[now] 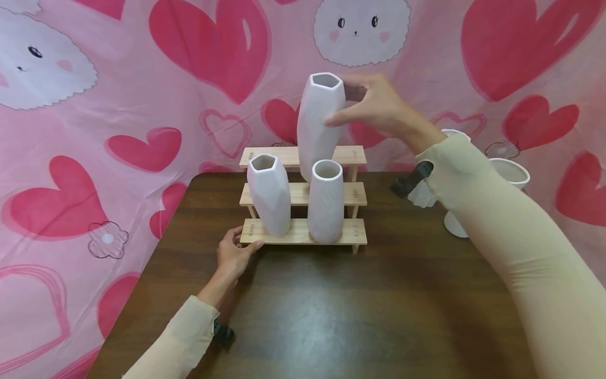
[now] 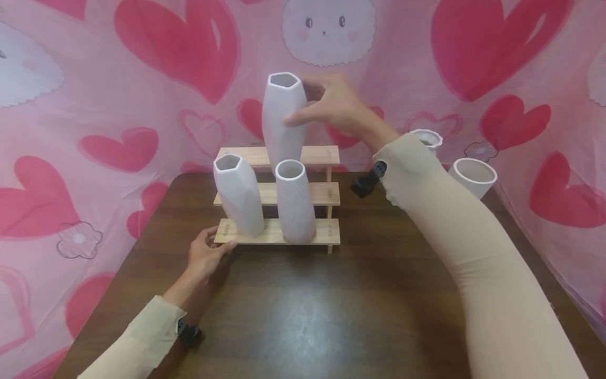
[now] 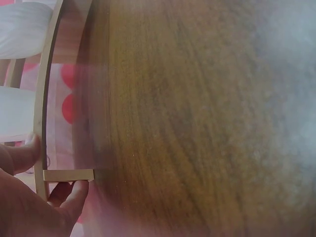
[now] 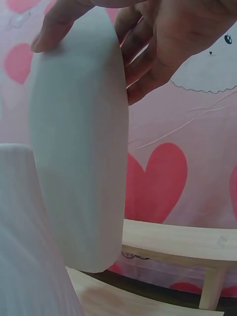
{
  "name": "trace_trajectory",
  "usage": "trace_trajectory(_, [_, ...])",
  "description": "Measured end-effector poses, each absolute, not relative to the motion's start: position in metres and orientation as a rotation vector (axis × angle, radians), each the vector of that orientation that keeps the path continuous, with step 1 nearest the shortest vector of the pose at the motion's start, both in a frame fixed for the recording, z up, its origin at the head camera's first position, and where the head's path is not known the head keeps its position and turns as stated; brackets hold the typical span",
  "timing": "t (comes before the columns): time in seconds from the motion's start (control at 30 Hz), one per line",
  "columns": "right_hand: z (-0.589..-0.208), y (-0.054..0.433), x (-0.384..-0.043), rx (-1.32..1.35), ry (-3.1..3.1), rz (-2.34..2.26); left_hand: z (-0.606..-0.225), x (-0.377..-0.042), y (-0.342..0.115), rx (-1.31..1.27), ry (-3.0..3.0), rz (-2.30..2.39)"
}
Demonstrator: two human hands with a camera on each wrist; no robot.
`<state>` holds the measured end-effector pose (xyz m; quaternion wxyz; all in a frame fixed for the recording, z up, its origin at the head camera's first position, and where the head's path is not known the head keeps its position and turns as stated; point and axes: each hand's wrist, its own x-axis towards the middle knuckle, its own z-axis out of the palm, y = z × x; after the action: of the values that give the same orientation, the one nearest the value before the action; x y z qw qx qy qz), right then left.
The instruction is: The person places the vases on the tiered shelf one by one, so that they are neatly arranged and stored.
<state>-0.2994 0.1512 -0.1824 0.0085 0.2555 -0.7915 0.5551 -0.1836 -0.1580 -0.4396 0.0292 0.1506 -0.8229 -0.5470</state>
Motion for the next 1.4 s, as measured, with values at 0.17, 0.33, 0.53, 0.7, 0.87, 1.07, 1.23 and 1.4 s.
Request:
trace_trajectory(0.17, [-0.188,0.143,-0.305,0.903,-2.472,1.758,-0.439,-0.183,-0.160,0.459,-2.547,-1.669])
trace_trajectory(0.33, [-0.195,0.140,-0.309,0.996,-2.484,1.723,-0.438,-0.181,-0.158,0.441,-2.570,-1.666])
trace_trajectory(0.53, [-0.200,0.137,-0.313,1.021,-2.498,1.749,-0.438,-0.180,-0.158,0.437,-2.563,-1.669])
trace_trajectory(0.7, [-0.205,0.132,-0.316,1.039,-2.494,1.789,-0.438,-0.180,-0.158,0.447,-2.557,-1.670])
trace_trajectory(0.87, [-0.211,0.129,-0.319,1.037,-2.520,1.729,-0.438,-0.182,-0.157,0.454,-2.554,-1.673])
trace_trajectory(1.07, [-0.220,0.127,-0.321,1.035,-2.560,1.737,-0.437,-0.182,-0.156,0.453,-2.553,-1.680])
trace_trajectory(1.23, [-0.222,0.125,-0.321,0.995,-2.606,1.741,-0.438,-0.182,-0.155,0.454,-2.565,-1.667])
trace_trajectory(1.4, [-0.221,0.123,-0.322,0.981,-2.633,1.732,-0.438,-0.181,-0.155,0.455,-2.565,-1.666])
